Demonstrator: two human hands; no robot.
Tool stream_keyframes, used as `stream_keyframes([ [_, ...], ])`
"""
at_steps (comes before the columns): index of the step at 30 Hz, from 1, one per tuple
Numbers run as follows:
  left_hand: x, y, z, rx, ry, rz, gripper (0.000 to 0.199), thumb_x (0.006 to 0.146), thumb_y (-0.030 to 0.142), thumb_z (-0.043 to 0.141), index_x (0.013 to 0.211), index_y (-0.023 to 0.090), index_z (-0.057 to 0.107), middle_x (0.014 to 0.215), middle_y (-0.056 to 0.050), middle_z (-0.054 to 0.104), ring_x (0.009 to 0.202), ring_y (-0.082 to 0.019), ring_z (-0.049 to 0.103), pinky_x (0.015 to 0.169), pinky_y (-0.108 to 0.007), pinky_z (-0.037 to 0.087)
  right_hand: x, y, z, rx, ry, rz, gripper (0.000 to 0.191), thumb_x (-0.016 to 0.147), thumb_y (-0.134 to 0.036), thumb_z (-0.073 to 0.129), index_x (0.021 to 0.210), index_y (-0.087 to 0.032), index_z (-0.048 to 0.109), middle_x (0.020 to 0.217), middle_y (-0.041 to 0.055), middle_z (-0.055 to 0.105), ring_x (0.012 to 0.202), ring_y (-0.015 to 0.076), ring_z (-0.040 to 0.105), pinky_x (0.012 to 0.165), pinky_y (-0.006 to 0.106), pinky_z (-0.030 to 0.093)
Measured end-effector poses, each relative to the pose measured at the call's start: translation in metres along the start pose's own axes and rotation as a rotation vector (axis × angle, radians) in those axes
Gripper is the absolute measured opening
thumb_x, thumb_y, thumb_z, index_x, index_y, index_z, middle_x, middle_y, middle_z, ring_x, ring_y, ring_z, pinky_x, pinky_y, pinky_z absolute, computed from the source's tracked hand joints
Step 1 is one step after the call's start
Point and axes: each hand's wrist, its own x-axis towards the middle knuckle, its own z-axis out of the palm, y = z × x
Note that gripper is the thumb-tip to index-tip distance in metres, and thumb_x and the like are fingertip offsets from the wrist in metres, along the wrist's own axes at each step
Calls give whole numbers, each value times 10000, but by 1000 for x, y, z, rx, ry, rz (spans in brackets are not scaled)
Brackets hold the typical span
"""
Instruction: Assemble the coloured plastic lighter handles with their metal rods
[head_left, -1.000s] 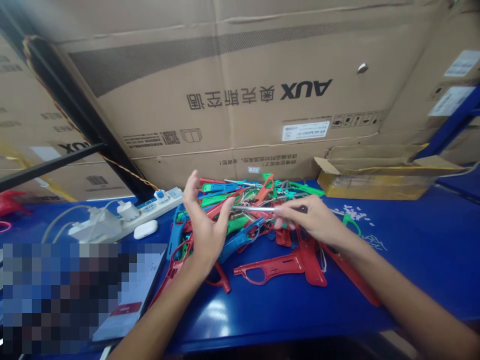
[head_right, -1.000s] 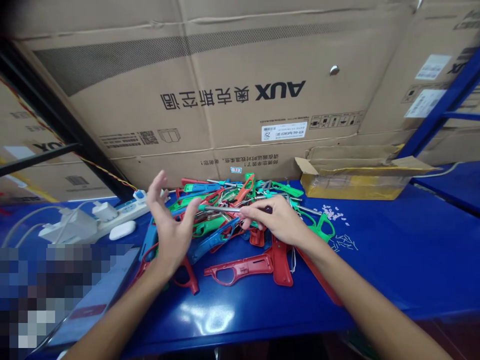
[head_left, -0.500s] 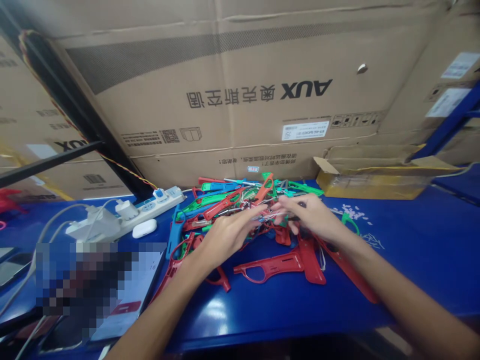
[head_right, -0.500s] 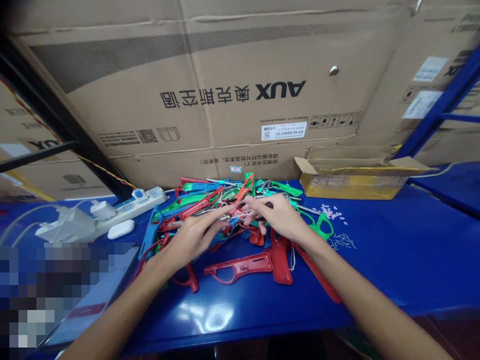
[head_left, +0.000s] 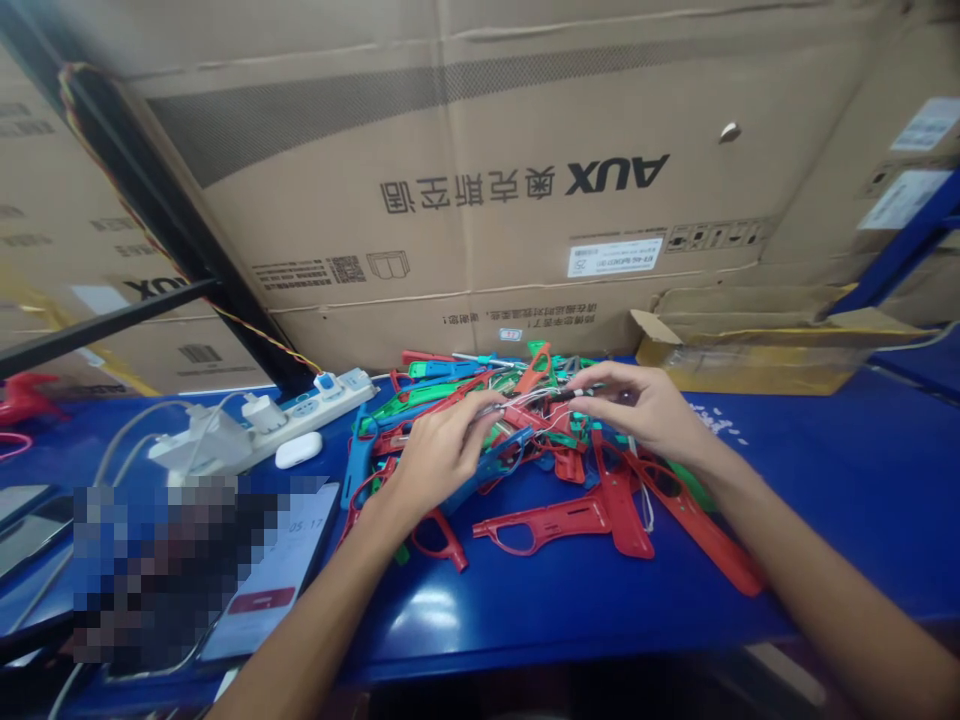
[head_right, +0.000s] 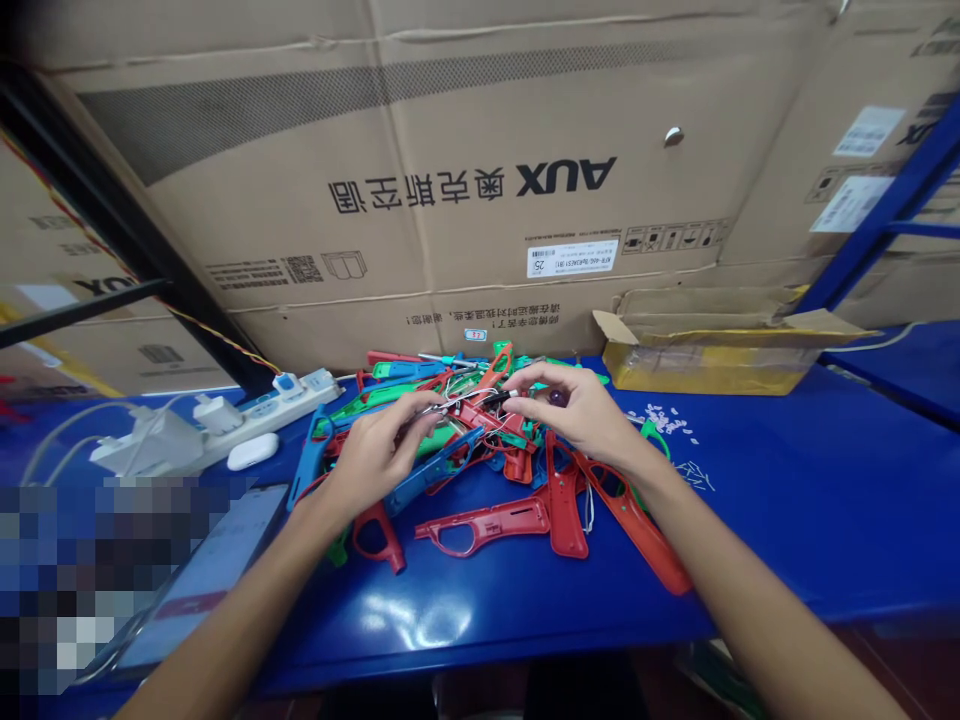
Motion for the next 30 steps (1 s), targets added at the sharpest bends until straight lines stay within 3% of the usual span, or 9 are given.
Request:
stream_keyframes([
  [13,0,-1,0,57,-2,-18,196,1044,296,507,1179,219,626,937,-19,775,701,-171,703,633,-271,453,-2,3,9,-98,50,-115,265,897,-470,703,865,-213,759,760,8,698,563,113,475,534,275,366],
  [20,-1,-2,1,57,-1,-15,209,1041,303,508,1189,224,632,981,-31,783,728,-181,719,655,-284,483,-2,5,9,-182,35,-160,313,957,-469,627,872,-209,780,801,32,738,668,152,589,600,295,414],
  [30,0,-2,0,70,6,-32,222,1024,296,517,1193,229,643,940,-24,780,680,-169,702,645,-277,497,-4,0,13,-163,68,-163,241,919,-450,684,898,-215,731,827,16,719,580,120,523,559,282,408],
])
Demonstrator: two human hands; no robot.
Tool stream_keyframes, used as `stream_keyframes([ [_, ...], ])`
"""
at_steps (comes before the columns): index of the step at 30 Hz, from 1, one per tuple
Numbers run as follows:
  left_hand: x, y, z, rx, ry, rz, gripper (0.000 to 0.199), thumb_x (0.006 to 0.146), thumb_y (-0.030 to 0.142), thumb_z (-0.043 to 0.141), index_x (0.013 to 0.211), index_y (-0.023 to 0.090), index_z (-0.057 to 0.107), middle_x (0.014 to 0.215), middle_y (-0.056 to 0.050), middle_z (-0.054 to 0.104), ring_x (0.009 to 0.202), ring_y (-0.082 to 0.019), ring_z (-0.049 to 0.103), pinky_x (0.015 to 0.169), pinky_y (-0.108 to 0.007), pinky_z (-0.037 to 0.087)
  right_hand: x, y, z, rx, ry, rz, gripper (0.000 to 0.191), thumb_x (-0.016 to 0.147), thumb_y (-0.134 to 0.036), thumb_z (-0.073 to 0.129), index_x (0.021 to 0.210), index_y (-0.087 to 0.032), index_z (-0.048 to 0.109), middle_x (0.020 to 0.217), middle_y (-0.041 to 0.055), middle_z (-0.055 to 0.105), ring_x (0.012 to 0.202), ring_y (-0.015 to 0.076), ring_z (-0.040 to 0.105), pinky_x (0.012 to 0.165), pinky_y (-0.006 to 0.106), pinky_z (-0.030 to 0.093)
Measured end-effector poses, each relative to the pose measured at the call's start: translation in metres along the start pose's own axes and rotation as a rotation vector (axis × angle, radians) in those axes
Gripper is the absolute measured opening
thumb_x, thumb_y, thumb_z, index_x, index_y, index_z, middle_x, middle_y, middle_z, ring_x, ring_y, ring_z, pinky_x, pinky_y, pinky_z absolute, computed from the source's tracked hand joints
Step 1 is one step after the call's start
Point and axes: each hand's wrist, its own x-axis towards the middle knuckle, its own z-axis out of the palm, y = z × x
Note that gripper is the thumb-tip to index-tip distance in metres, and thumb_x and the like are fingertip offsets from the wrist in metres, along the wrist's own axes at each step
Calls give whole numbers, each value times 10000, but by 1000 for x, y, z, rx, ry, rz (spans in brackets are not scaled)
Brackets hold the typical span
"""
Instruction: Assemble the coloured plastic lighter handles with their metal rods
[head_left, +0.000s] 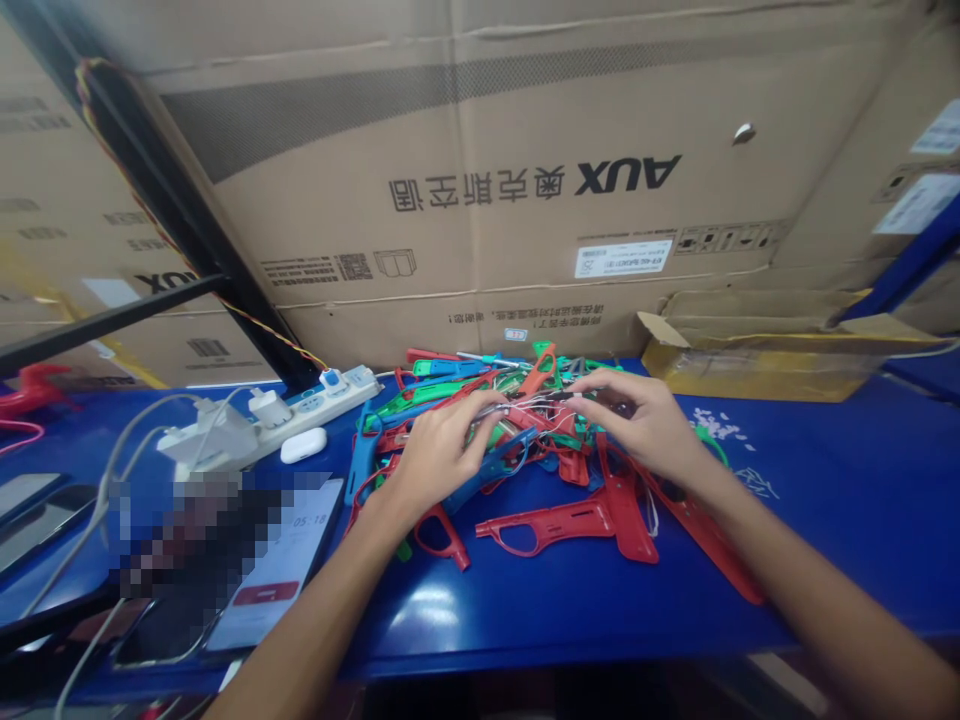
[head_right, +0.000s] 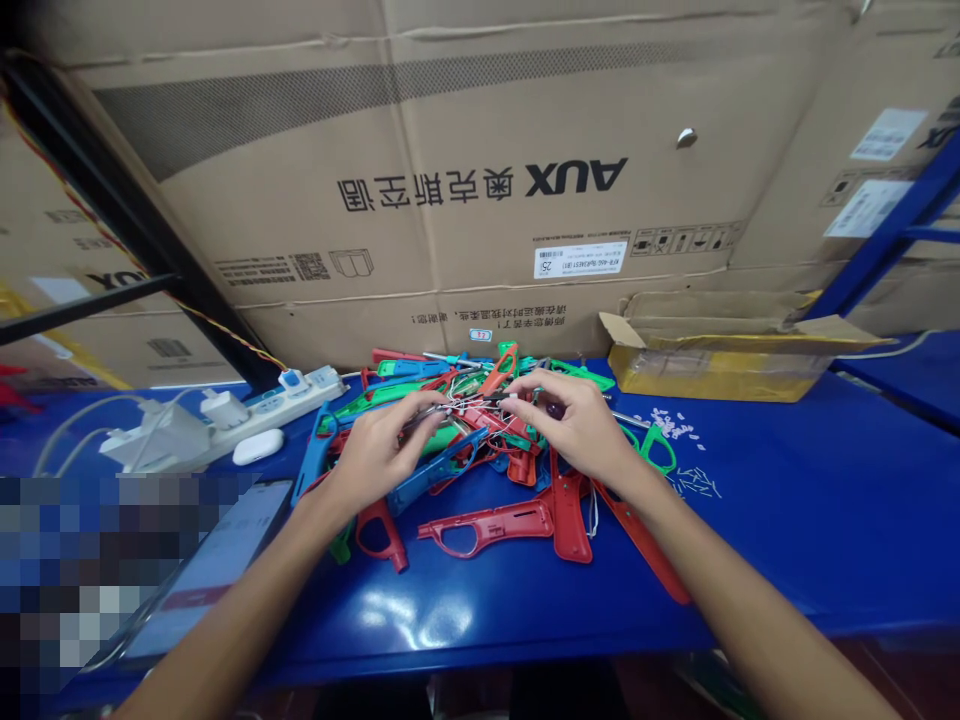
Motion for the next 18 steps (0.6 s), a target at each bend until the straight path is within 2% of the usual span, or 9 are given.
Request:
stream_keyframes([
  [4,-1,3,-3,35,-13,0,251,1002,254,511,1202,215,657,926,-22,778,710,-174,707,677,-281,506,-1,-1,0,33,-39,8,219,917,-426,692,961,-214,725,812,2,695,546,107,489,531,276,389],
  [7,-1,1,-3,51,-14,25,262,1034,277,477,1212,209,657,939,-24,780,762,-173,726,704,-276,525,-1,0,1,13,-50,-1,227,938,-427,666,972,-211,723,856,15,716,586,121,536,563,283,414],
  [12,3,-1,-9,99,-30,162,268,1041,253,472,1238,216,651,1115,-62,768,1011,-207,737,829,-321,578,3,2,-7,-130,-98,-108,203,970,-393,615,993,-226,727,922,34,744,701,158,613,651,302,452],
  [15,3,8,-21,156,-56,229,276,1046,251,467,1247,217,653,1146,-81,758,1038,-227,732,833,-358,599,0,-8,-21,-183,-167,-148,199,982,-391,600,998,-245,734,925,32,746,712,162,627,650,303,466],
  [18,-10,23,-34,193,-62,250,274,1058,247,456,1274,216,622,1169,-77,752,1025,-235,737,811,-371,611,-19,-24,-28,-210,-187,-172,188,993,-386,600,1011,-251,730,949,40,751,755,176,659,688,314,506],
])
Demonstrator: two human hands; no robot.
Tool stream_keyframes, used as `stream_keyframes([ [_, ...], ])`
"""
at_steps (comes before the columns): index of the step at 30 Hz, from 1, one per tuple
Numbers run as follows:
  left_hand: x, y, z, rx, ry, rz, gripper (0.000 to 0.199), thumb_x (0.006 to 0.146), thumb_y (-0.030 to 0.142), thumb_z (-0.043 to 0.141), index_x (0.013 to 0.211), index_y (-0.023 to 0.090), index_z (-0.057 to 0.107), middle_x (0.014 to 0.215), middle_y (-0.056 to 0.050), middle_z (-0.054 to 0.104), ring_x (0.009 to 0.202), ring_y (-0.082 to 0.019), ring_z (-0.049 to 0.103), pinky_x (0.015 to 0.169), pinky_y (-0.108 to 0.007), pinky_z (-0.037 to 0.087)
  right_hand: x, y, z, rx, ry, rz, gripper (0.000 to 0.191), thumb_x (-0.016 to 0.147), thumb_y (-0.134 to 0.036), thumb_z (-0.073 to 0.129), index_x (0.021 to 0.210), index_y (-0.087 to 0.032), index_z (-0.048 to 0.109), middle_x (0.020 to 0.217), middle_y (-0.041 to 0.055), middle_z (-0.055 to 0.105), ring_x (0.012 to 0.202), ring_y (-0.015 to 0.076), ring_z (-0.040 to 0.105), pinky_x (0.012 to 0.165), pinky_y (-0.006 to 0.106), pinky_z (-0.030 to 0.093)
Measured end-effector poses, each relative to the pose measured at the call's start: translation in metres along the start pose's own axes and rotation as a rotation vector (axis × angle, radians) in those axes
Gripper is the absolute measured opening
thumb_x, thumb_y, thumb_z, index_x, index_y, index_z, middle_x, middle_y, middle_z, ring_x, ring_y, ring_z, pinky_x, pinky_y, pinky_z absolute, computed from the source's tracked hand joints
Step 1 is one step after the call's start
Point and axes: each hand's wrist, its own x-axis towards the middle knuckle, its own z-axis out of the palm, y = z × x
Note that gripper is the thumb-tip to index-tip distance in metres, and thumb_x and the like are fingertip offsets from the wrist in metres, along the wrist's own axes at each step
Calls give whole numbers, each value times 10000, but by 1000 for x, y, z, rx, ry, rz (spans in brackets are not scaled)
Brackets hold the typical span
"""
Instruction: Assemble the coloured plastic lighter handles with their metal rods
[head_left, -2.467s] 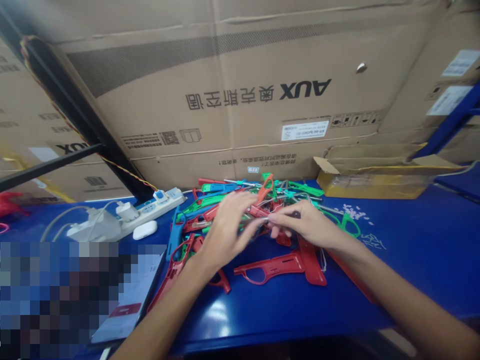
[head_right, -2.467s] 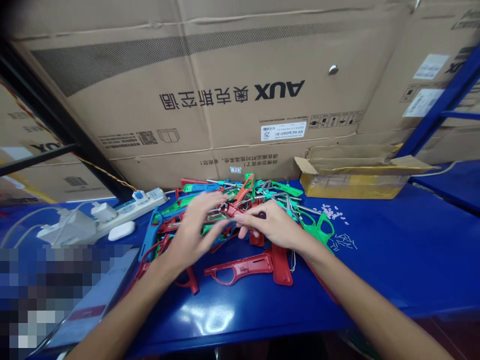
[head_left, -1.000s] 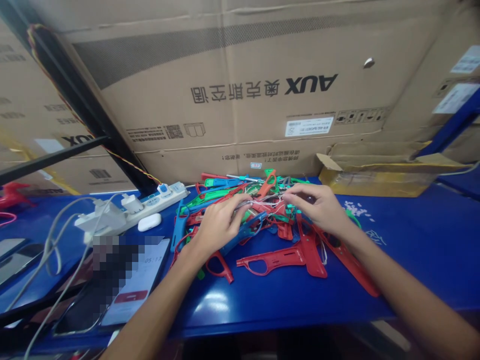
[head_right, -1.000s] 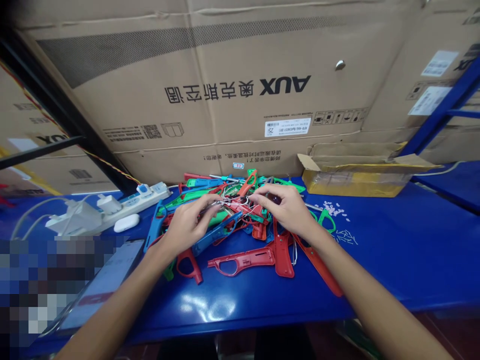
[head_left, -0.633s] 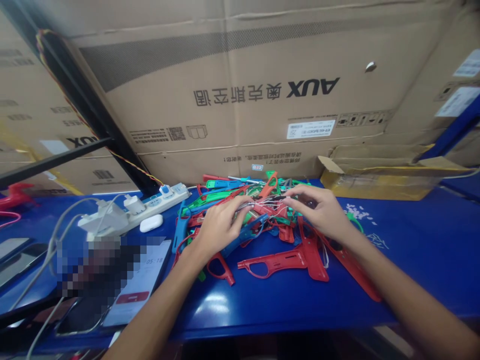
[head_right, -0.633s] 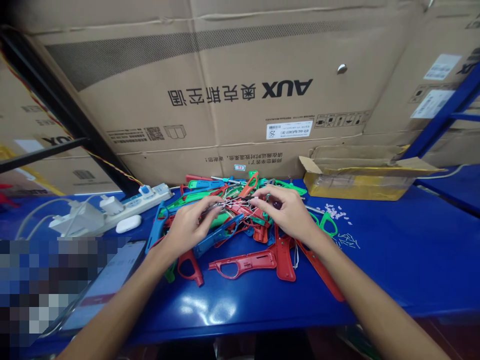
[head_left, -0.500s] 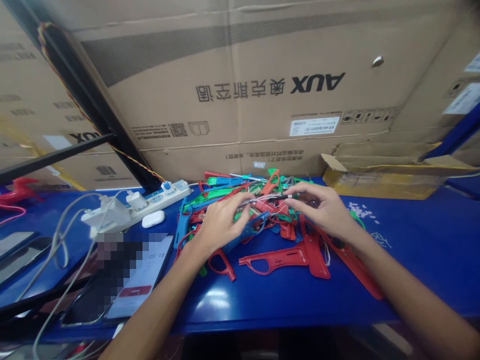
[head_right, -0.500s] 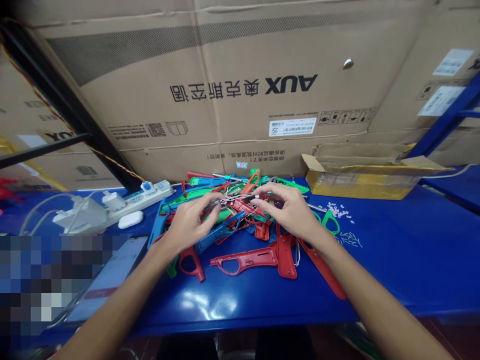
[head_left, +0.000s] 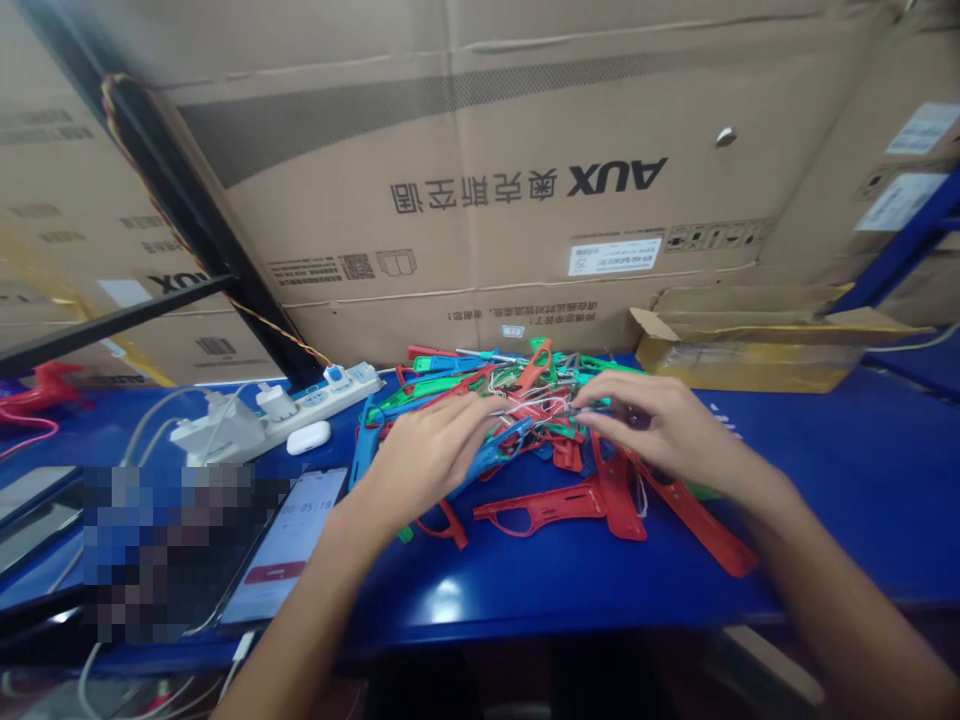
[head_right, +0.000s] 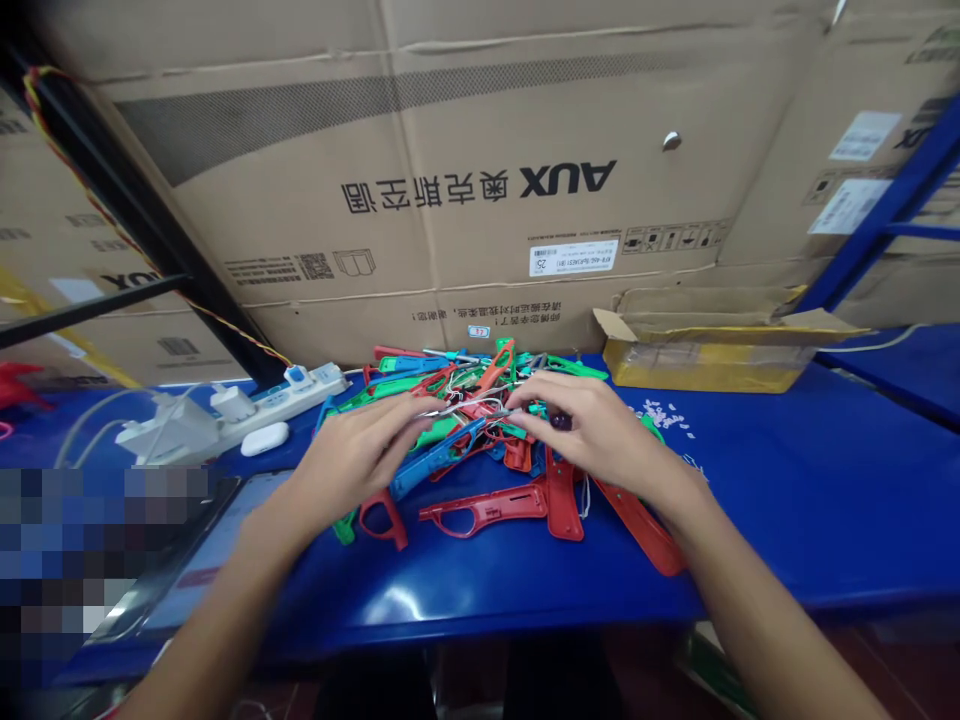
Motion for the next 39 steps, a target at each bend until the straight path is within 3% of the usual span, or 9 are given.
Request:
stream_keyframes([
  [4,-35,23,-7,83,28,-18,246,1051,229,475,1248,218,622,1137,-62,752,992,-250,731,778,-377,611,-39,-27,26,-6,30,-75,165,1017,-290,581,1110,-245,710,1033,42,767,886,182,720,779,310,560],
  [8,-73,37,5,92,32,-91,228,1044,199,476,1213,217,628,1150,-65,728,966,-231,706,776,-349,596,-66,-38,68,-60,63,-63,206,1023,-235,558,1167,-245,706,1073,59,772,887,192,747,746,302,583],
  [11,-88,43,15,21,22,-145,200,1043,188,484,1181,214,626,1126,-66,718,979,-226,678,826,-355,579,-72,-38,83,-112,51,-36,217,1027,-233,546,1166,-234,713,1101,73,766,874,196,753,734,296,585],
  [16,-93,48,28,-102,-16,-197,224,1041,156,485,1209,211,623,1119,-75,698,985,-221,638,870,-370,556,-75,-33,86,-204,38,-25,206,1031,-230,537,1131,-223,717,1076,74,766,849,192,751,693,274,568],
  [22,-88,45,36,-177,-66,-238,253,1049,156,475,1242,214,628,1152,-67,676,1010,-212,622,872,-365,511,-81,-30,91,-196,123,6,182,1031,-223,552,1147,-212,693,1063,49,763,864,167,748,730,245,551],
  [29,-87,46,37,-141,-21,-293,161,1010,149,578,1141,206,652,1048,-16,731,987,-212,603,959,-407,385,-82,-32,93,-197,75,15,195,1026,-186,544,1122,-215,711,1080,37,750,841,155,743,669,243,532],
  [39,-87,47,36,-229,-37,-350,117,1003,166,599,1067,222,680,1045,-10,731,979,-203,613,916,-370,395,-82,-33,91,-227,97,-13,221,1038,-180,517,1104,-202,727,1058,46,762,850,158,746,692,247,543],
])
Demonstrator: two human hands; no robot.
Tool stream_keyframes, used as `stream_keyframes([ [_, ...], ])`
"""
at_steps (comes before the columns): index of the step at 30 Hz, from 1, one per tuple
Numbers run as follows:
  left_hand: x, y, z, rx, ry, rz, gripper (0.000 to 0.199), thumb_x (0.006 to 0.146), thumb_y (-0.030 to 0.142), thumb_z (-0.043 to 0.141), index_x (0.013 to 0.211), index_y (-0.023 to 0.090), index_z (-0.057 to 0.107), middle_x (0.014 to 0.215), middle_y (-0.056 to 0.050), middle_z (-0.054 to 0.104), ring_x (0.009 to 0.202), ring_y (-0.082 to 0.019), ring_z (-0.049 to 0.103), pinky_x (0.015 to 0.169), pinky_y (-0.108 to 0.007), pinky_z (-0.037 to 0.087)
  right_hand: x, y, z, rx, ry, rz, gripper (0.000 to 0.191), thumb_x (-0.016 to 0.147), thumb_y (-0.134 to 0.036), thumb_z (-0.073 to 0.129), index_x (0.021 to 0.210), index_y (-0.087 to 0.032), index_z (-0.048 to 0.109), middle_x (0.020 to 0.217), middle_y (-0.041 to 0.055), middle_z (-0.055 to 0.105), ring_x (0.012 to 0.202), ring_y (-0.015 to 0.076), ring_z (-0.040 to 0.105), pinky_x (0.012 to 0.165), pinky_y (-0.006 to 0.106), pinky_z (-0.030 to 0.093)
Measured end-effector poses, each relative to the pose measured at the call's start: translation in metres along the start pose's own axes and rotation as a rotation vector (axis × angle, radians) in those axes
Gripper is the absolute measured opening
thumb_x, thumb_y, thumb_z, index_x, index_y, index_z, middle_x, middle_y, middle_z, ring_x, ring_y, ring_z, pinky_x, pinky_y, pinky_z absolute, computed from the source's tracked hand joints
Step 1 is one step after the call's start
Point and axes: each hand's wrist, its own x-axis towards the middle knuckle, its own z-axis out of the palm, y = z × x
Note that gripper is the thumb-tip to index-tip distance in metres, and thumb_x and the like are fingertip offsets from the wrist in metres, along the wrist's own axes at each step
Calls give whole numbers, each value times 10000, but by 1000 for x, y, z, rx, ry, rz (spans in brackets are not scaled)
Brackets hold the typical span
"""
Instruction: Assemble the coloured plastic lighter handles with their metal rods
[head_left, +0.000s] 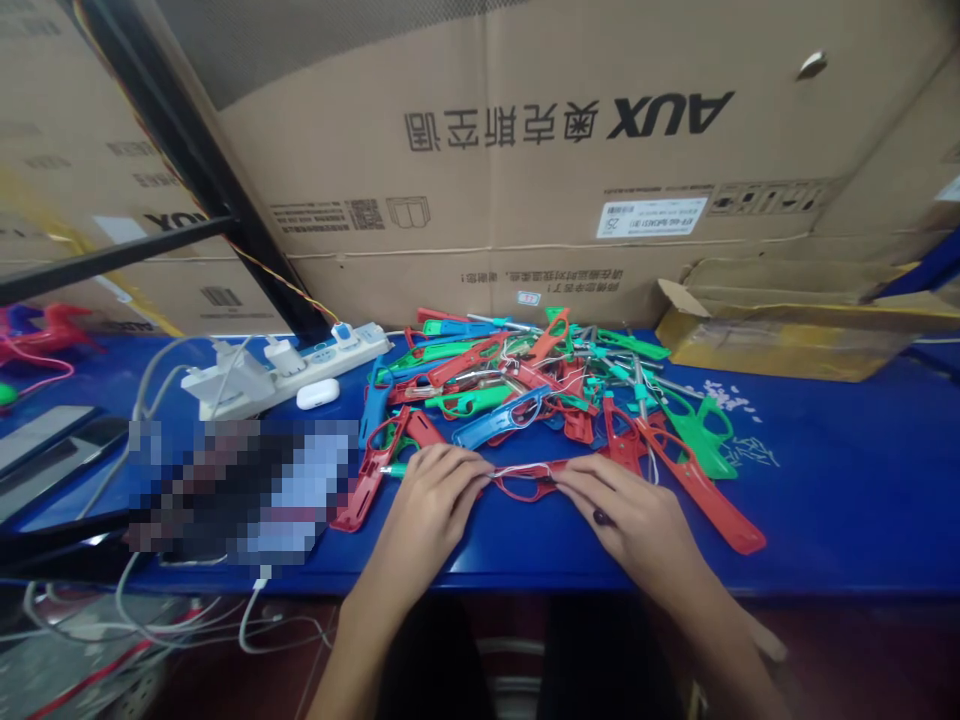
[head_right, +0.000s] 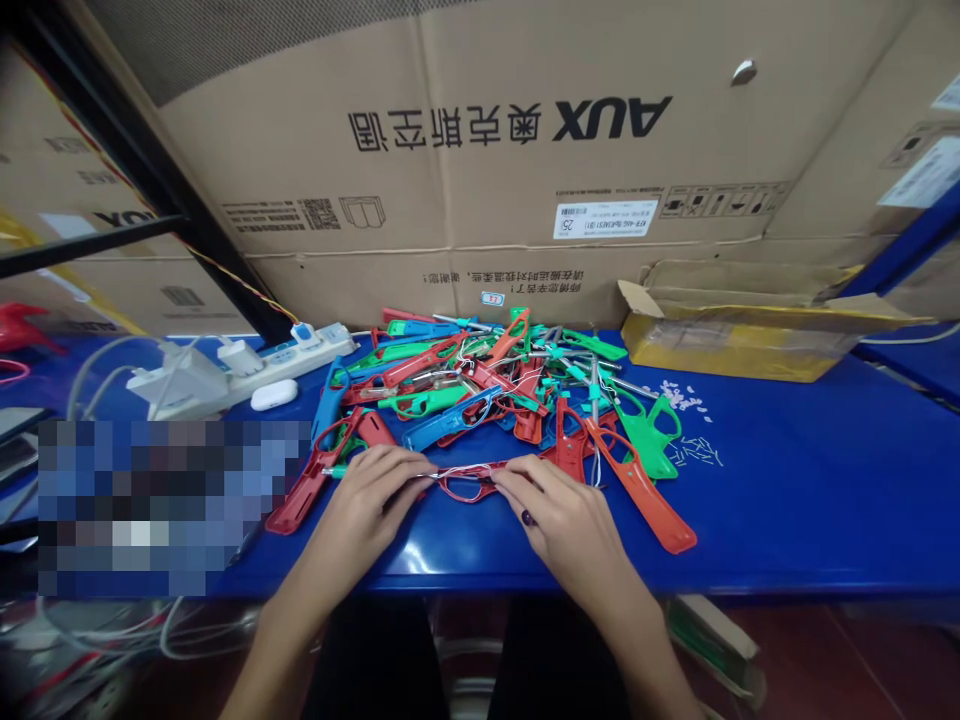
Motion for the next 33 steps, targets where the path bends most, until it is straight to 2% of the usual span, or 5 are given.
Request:
stream_keyframes([
  [7,-1,-4,1,-73,26,-66,65,959,167,674,986,226,680,1008,7,747,973,-198,642,859,-355,402,1,2,0,-5,-10,-58,240,1036,-156,494,1089,-184,727,1054,50,774,875,181,750,693,270,580],
  [18,1,-9,3,-132,12,-126,88,928,178,716,969,256,711,1036,25,768,990,-209,645,862,-369,429,1,2,0,-46,-46,-8,288,1021,-115,472,1110,-198,733,1080,49,770,860,172,761,646,248,577],
  [25,5,8,0,12,17,-99,86,975,151,633,941,218,676,973,-7,746,911,-222,637,800,-377,438,1,1,-1,-72,-12,-23,281,1016,-115,474,1077,-184,740,1042,53,780,850,180,761,635,257,577],
  [29,-7,21,5,-44,82,-74,97,994,133,586,992,200,656,979,-39,718,910,-217,626,818,-369,489,-1,3,-3,-39,-19,-39,298,1012,-107,468,1082,-193,744,1047,56,782,855,180,761,662,272,595],
  [33,-23,27,15,-127,105,-130,125,988,110,582,1032,205,650,972,-44,709,908,-216,627,824,-363,518,-1,4,-5,32,-23,-40,283,1013,-126,485,1081,-212,747,1024,53,784,854,177,756,689,272,600],
])
